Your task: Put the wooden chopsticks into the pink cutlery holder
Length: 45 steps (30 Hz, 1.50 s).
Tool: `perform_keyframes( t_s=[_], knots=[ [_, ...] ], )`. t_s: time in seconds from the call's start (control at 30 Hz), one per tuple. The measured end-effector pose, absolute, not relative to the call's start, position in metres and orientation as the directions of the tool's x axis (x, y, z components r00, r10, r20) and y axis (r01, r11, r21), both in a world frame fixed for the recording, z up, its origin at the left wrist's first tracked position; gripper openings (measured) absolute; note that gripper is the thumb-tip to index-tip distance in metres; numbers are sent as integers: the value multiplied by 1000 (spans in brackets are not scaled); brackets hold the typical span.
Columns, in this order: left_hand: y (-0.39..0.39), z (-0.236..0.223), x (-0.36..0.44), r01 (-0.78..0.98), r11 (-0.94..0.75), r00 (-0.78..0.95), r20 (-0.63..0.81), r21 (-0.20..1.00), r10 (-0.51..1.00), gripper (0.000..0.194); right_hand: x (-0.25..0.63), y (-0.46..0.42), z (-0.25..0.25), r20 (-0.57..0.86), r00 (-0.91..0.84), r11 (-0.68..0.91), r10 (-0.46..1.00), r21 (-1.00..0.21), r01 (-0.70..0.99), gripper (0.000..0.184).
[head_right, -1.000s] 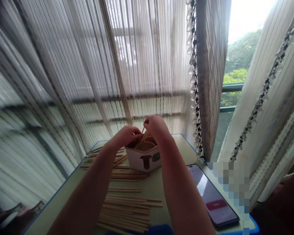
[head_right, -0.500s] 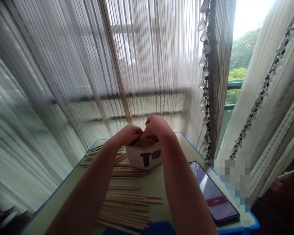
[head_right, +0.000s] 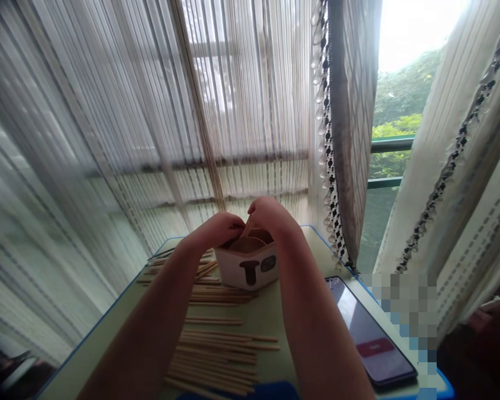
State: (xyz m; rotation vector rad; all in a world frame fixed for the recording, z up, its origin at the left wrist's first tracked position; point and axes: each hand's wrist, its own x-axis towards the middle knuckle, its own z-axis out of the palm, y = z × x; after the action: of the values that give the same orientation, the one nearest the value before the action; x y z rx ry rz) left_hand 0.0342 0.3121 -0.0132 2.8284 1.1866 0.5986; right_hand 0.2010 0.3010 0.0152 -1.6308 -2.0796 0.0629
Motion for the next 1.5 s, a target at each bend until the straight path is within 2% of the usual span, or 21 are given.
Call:
perform_keyframes(
  t_s=[0.27,0.5,0.83,1.03,1.2,1.33,1.5],
  knots=[
    [319,-14,30,762,-606,519,345,227,782,23,201,302,14,394,-250,400,885,-368,839,30],
    [323,-16,28,781,-564,469,344,269,814,22,200,302,15,364,-263,406,894,-407,818,33],
    [319,-15,33,767,-619,548,329,169,769,23,205,302,15,334,-208,331,920,-374,866,29],
    [317,-16,33,750,-646,579,329,143,746,24,206,299,17,335,-227,341,914,-336,878,29],
    [310,-9,33,805,-584,529,323,102,785,22,204,297,19,334,-218,322,917,-299,898,31],
    [300,2,29,856,-511,459,334,81,823,21,206,289,23,389,-211,325,897,-257,910,33],
    [266,22,19,919,-384,339,315,92,887,22,201,241,43,452,-212,343,866,-230,911,31]
  ],
)
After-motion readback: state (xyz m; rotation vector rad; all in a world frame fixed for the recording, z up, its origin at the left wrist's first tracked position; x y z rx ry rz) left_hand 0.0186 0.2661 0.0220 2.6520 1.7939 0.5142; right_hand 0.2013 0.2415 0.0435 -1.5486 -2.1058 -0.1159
